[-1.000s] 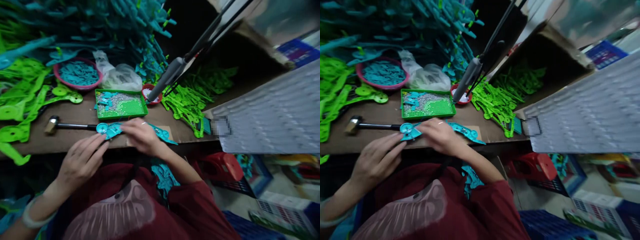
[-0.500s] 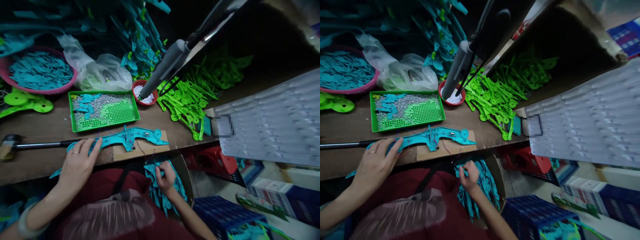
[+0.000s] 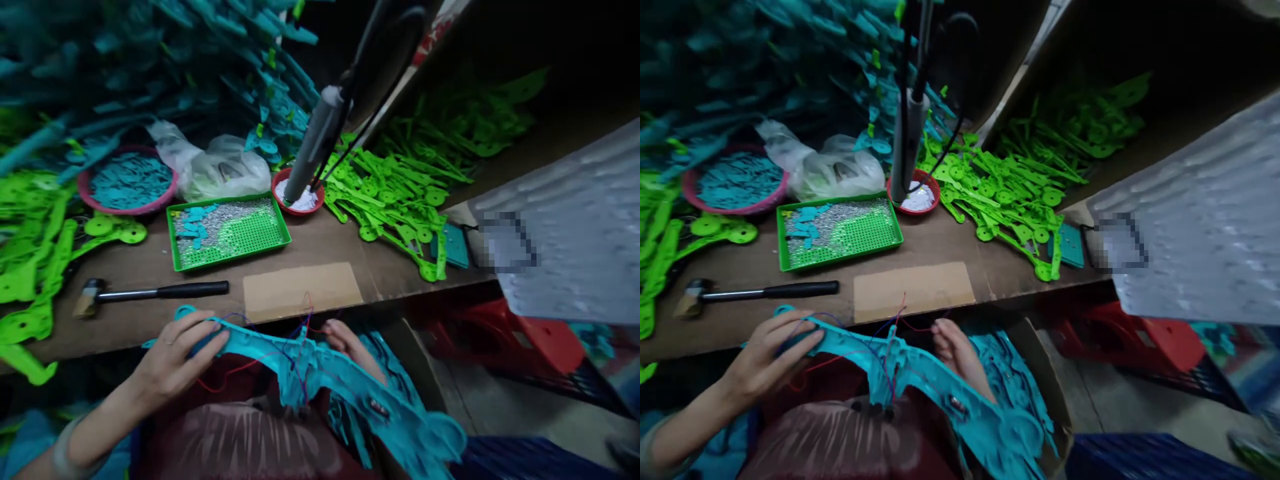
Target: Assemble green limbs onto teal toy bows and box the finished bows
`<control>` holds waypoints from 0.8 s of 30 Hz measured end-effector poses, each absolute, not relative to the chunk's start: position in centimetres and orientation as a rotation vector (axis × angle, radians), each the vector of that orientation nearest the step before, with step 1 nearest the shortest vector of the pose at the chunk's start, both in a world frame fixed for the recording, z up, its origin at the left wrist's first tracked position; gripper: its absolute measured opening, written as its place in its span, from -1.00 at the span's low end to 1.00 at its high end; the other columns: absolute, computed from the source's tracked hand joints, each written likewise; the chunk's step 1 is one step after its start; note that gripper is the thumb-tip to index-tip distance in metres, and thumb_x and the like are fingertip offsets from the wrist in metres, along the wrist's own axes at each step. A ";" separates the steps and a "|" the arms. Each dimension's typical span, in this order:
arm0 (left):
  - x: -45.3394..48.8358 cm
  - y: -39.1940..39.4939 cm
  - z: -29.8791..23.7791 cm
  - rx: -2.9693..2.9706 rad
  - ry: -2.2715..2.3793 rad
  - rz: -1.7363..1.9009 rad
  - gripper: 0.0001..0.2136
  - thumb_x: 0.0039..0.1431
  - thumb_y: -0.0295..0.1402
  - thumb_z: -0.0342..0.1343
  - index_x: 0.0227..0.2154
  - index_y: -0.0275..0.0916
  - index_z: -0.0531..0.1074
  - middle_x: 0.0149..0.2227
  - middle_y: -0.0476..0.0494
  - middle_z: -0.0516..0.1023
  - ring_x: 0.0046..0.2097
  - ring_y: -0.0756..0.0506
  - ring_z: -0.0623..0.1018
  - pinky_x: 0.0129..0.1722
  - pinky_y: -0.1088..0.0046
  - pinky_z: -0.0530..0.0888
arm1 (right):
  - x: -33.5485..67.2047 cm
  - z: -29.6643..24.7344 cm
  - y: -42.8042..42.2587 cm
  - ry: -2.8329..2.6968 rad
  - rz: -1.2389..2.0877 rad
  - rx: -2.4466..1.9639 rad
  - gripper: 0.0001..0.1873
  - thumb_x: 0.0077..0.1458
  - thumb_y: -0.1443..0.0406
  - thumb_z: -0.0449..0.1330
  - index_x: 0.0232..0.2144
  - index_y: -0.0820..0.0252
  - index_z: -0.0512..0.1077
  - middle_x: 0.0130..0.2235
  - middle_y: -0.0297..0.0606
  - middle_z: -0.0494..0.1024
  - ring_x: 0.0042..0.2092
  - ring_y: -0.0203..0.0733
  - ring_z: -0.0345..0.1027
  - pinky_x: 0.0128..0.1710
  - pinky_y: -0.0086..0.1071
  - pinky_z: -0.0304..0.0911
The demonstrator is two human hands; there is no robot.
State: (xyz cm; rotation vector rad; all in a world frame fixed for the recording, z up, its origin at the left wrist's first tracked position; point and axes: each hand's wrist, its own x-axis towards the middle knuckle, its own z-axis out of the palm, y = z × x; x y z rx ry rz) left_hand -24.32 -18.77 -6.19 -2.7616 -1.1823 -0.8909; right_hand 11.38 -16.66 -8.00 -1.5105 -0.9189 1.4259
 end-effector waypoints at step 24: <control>-18.9 -16.1 -8.1 -2.675 -1.682 -0.685 -0.86 0.35 -0.45 -0.02 -0.21 -0.34 0.43 -0.18 -0.27 0.51 -0.07 -0.22 0.51 -0.09 0.19 0.49 | 0.7 -4.1 -9.9 -2.992 0.022 -0.858 -0.39 0.20 0.29 0.11 0.24 0.43 0.13 0.07 0.25 0.45 -0.01 0.21 0.41 -0.17 -0.01 0.43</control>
